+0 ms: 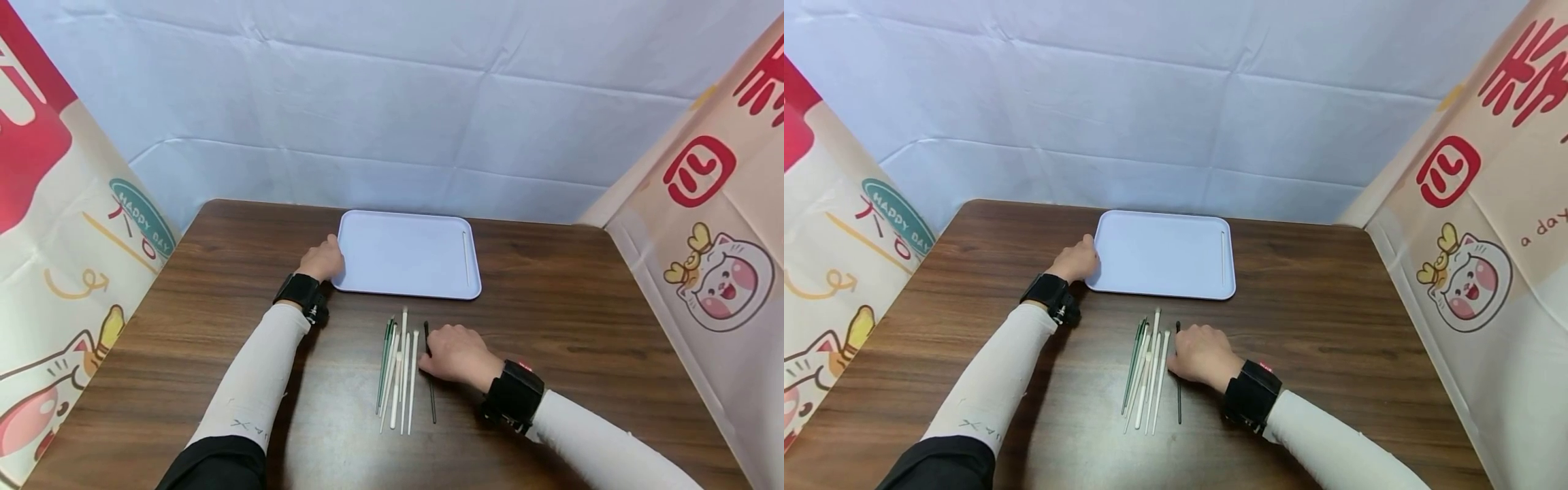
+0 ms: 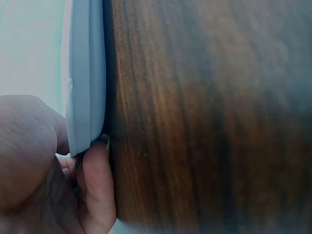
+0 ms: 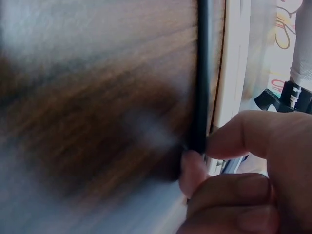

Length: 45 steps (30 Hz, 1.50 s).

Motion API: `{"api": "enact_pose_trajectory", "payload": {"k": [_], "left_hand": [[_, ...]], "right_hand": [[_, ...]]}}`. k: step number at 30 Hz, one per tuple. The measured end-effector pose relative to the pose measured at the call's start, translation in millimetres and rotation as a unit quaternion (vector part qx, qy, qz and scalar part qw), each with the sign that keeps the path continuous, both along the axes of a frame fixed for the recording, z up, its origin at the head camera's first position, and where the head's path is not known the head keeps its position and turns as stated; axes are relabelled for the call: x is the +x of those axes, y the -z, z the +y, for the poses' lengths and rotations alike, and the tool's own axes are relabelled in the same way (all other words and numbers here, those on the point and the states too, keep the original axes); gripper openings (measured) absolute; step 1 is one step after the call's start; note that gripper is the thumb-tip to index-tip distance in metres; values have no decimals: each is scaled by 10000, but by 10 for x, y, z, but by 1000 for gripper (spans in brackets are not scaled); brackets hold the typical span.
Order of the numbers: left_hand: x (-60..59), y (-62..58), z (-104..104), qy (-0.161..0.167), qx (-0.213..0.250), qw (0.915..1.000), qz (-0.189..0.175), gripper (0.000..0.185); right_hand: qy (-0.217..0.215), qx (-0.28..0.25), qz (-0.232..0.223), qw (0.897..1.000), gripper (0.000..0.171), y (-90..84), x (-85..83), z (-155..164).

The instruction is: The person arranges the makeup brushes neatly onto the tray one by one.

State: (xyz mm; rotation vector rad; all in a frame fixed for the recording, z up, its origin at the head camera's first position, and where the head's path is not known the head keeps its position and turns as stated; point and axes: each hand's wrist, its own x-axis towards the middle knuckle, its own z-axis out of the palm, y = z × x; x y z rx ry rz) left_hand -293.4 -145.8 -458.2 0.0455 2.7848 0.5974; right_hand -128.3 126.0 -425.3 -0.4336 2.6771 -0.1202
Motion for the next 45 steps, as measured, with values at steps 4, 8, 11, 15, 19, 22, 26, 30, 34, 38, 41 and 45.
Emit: {"api": "enact_pose_trajectory", "payload": {"k": [4, 8, 11, 15, 19, 22, 26, 30, 34, 38, 41, 45], "left_hand": [[9, 5, -3, -8, 15, 10000, -47, 45], [17, 2, -2, 7, 10, 10000, -44, 46], [25, -9, 3, 37, -9, 10000, -21, 45], [36, -25, 11, 59, -44, 10000, -21, 46], [36, -33, 15, 33, -63, 10000, -21, 45], [25, -31, 14, 9, -49, 10000, -11, 43], [14, -28, 11, -4, -19, 10000, -31, 45], [16, -29, 8, -20, 8, 10000, -59, 49], [19, -20, 11, -30, -21, 10000, -15, 47], [19, -16, 12, -14, -42, 10000, 10, 45], [25, -17, 12, -9, -18, 10000, 23, 45], [32, -21, 13, 8, -28, 10000, 37, 44]], "right_hand": [[-73, 104, 86, 9999, 36, -11, 21, -1], [-210, 135, 276, 9993, 37, -14, 47, -1], [-248, 164, 330, 9990, 35, -13, 51, 5], [-153, 197, 316, 9992, 31, -33, 16, 45], [-7, 103, 379, 9992, 32, -78, -64, 113], [128, 4, 355, 9993, 33, -104, -132, 156], [242, -80, 264, 9993, 33, -110, -211, 196], [304, -129, 300, 9990, 36, -106, -286, 232], [368, -192, 414, 9983, 37, -119, -379, 275], [404, -339, 539, 9972, 36, -136, -479, 327], [463, -435, 605, 9961, 35, -150, -538, 355], [562, -468, 602, 9955, 32, -160, -607, 383]]}}
